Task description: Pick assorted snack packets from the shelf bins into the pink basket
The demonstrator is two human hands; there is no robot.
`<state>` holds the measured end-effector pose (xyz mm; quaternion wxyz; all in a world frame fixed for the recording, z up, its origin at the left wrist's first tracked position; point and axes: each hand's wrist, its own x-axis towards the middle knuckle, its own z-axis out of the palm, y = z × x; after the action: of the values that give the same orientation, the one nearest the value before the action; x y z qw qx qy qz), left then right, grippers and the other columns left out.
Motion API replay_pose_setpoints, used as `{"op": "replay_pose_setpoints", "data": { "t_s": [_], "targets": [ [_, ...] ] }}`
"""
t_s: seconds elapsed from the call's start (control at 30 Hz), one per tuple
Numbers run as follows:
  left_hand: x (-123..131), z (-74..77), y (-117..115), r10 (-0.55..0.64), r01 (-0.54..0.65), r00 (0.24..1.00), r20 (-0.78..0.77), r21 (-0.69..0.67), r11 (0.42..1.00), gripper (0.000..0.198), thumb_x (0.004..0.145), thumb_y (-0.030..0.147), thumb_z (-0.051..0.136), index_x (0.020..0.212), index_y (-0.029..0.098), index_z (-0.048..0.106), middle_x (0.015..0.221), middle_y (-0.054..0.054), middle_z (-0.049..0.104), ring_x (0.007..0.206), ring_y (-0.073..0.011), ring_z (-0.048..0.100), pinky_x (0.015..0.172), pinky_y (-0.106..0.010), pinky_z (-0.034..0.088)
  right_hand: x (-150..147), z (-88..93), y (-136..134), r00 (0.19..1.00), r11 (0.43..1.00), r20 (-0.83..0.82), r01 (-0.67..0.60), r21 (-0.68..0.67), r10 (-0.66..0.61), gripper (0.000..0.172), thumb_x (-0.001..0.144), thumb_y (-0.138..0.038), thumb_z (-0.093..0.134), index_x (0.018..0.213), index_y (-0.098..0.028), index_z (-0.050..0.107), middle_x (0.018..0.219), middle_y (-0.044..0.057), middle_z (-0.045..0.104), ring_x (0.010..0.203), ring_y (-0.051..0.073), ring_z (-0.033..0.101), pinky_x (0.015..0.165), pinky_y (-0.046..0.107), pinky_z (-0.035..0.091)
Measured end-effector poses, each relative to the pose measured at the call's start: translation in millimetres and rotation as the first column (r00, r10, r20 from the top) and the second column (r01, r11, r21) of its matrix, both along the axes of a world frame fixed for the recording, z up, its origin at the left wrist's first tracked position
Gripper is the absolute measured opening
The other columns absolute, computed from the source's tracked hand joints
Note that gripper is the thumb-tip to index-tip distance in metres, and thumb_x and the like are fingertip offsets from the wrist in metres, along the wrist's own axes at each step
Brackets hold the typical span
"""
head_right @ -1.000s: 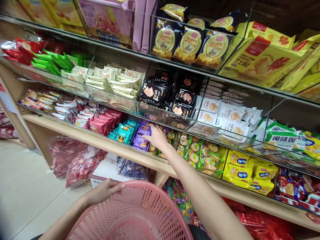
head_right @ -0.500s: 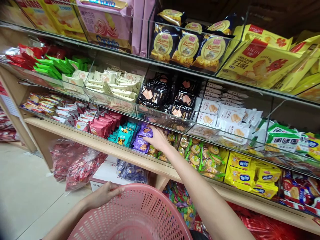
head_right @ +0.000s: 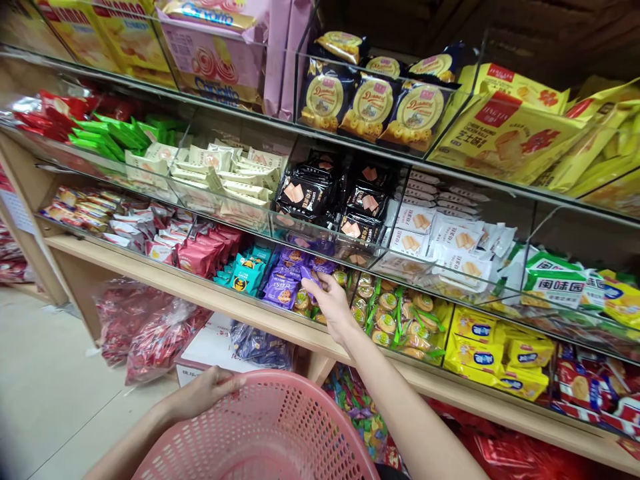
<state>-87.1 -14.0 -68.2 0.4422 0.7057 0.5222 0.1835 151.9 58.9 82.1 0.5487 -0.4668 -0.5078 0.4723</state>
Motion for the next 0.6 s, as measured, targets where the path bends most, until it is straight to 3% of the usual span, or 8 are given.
{"op": "replay_pose_setpoints", "data": {
  "t_s": [0.17,0.27,0.43,0.6],
  "targets": [
    [1.0,3.5,-1.7,-0.001,0.001,1.000,-0.001,0.000,1.000,0.050,0.079,0.063,0.037,0.061,0.016,0.046,0.061,0.003,0.031,0.061,-0.0124,0.031,0.056,-0.024,0.025,0.0,4.6,-32.1,0.934,0.968,-0.343,-0.170,-0.182,0.100,0.030,0.065,-0.031,0.077,0.091,-0.020,0.064,0.083,-0.001,0.065,0.066,0.007,0.053,0.052,0.017,0.038],
    [0.9,2.6,-1.2,0.003,-0.003,1.000,0.001,0.006,1.000,0.051,0.079,0.063,0.037,0.061,0.016,0.047,0.061,0.003,0.031,0.061,-0.0124,0.031,0.056,-0.024,0.025,-1.5,3.0,-43.0,0.898,0.945,-0.431,-0.217,-0.247,0.094,0.028,0.068,-0.030,0.076,0.092,-0.020,0.065,0.081,0.000,0.066,0.062,0.007,0.053,0.049,0.017,0.037],
    [0.5,1.5,0.1,0.001,-0.001,1.000,0.013,0.006,1.000,0.051,0.078,0.064,0.038,0.061,0.017,0.048,0.060,0.003,0.030,0.060,-0.0124,0.030,0.058,-0.024,0.027,-8.3,-0.8,-50.4,0.825,0.903,-0.556,-0.312,-0.295,0.104,0.025,0.082,-0.043,0.058,0.091,-0.020,0.064,0.077,0.002,0.067,0.059,0.009,0.054,0.047,0.019,0.037],
    [-0.1,-1.7,0.5,0.007,-0.007,1.000,0.030,0.003,1.000,0.052,0.078,0.065,0.039,0.061,0.017,0.048,0.060,0.003,0.030,0.060,-0.0125,0.029,0.058,-0.024,0.027,-15.4,-5.3,-55.0,0.779,0.883,-0.625,-0.328,-0.337,0.051,0.014,0.086,-0.027,0.053,0.088,-0.019,0.065,0.078,0.002,0.068,0.060,0.008,0.056,0.050,0.019,0.041]
  ]
}}
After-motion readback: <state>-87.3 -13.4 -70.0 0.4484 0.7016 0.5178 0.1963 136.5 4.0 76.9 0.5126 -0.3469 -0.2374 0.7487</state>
